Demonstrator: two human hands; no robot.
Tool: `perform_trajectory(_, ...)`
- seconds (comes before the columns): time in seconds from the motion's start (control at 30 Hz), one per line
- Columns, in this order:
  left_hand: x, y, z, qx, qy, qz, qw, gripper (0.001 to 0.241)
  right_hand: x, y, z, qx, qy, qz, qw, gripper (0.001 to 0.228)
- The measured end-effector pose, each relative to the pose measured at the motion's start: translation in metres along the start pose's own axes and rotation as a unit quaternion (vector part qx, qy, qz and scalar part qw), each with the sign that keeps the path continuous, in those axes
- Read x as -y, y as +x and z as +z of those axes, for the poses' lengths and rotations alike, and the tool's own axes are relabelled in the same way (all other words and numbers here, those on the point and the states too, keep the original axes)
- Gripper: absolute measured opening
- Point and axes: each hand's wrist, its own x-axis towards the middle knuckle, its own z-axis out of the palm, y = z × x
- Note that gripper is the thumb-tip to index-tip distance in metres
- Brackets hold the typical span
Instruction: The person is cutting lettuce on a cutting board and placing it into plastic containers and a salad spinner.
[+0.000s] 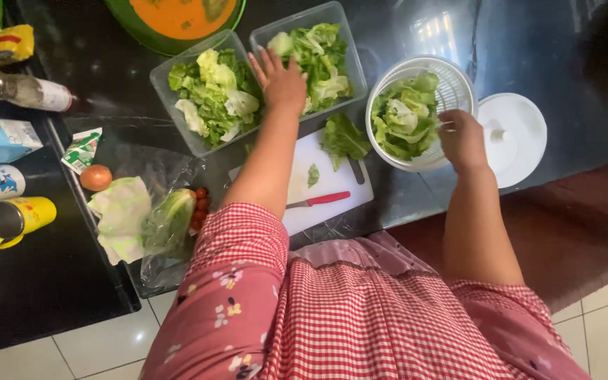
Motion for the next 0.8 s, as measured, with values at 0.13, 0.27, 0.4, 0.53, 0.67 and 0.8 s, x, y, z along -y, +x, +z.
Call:
perform_trajectory(0.13,-0.002,-0.021,-0.023,-0.083,-0.068,-0.022,0.994,0.054,0.031,0.009,0.020,-0.011,-0.164,-0.118,0.979,0.075)
perform_trajectory(0.27,-0.012,-0.056,-0.068,-0.135,-0.176,0.044,0.974,0.049,0.010,0.030,0.039,0.089,-0.201,0.037,0.975,0.063)
perform_trajectory(0.4,-0.008,-0.097,-0.092,-0.140,-0.235,0.075,0.959,0.041,0.017,0.052,0.026,0.075,-0.157,0.051,0.983,0.037)
perform_trajectory(0.53,0.009,-0.135,-0.089,-0.156,-0.260,0.080,0.949,0.034,0.022,0.057,0.002,0.112,0.137,0.005,0.984,0.048)
perform_trajectory(0.67,0.036,-0.167,-0.072,-0.155,-0.288,0.002,0.945,0.029,0.009,0.062,0.019,0.190,-0.218,0.053,0.956,0.058)
perform_trajectory(0.8,0.054,-0.192,-0.053,-0.151,-0.331,-0.060,0.930,0.029,-0.017,0.045,0.072,0.222,-0.467,-0.136,0.845,0.095)
